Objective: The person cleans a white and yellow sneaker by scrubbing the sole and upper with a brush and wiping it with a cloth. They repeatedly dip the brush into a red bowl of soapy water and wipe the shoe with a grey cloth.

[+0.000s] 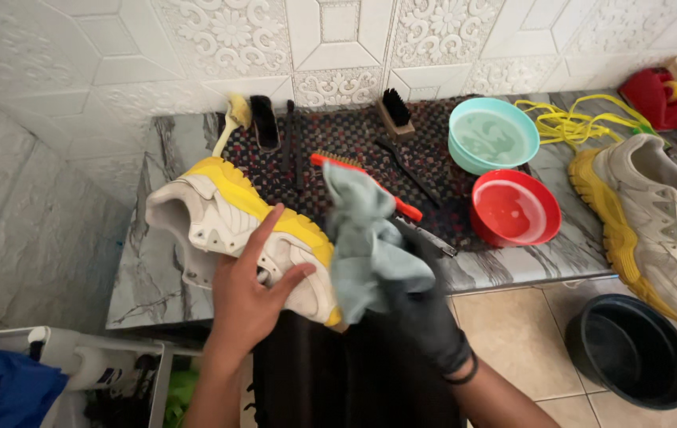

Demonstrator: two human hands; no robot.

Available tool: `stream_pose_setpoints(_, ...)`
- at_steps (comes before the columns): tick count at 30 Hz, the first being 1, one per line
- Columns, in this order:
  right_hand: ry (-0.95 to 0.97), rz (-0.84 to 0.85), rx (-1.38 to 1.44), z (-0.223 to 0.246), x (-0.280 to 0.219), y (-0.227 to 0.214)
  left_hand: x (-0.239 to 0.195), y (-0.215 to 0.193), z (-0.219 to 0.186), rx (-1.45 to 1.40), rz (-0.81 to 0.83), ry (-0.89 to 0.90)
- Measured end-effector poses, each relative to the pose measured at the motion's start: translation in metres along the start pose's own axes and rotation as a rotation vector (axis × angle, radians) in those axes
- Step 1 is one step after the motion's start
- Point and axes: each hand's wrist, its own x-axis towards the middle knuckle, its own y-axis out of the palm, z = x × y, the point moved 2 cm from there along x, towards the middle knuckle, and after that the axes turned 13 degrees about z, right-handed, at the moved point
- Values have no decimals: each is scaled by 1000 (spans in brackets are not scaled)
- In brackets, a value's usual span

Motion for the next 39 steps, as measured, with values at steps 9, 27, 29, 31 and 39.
stream_pose_setpoints(9, 57, 523, -325, -16, -19, 1, -6, 9, 6, 190, -100, 78)
stream_pose_setpoints(27, 294, 43, -35, -42, 9, 3, -6, -4, 1, -98, -99, 122)
stream_pose_setpoints(29, 99, 288, -50, -11, 14, 32, -6, -7, -6, -133, -85, 130)
stream_pose_setpoints(31, 100, 393, -89, -18, 9, 23, -7, -7, -8, -134, -91, 112)
stream_pose_setpoints(39, 321, 370, -178, -35, 15, -9, -9, -7, -4, -54, -98, 119)
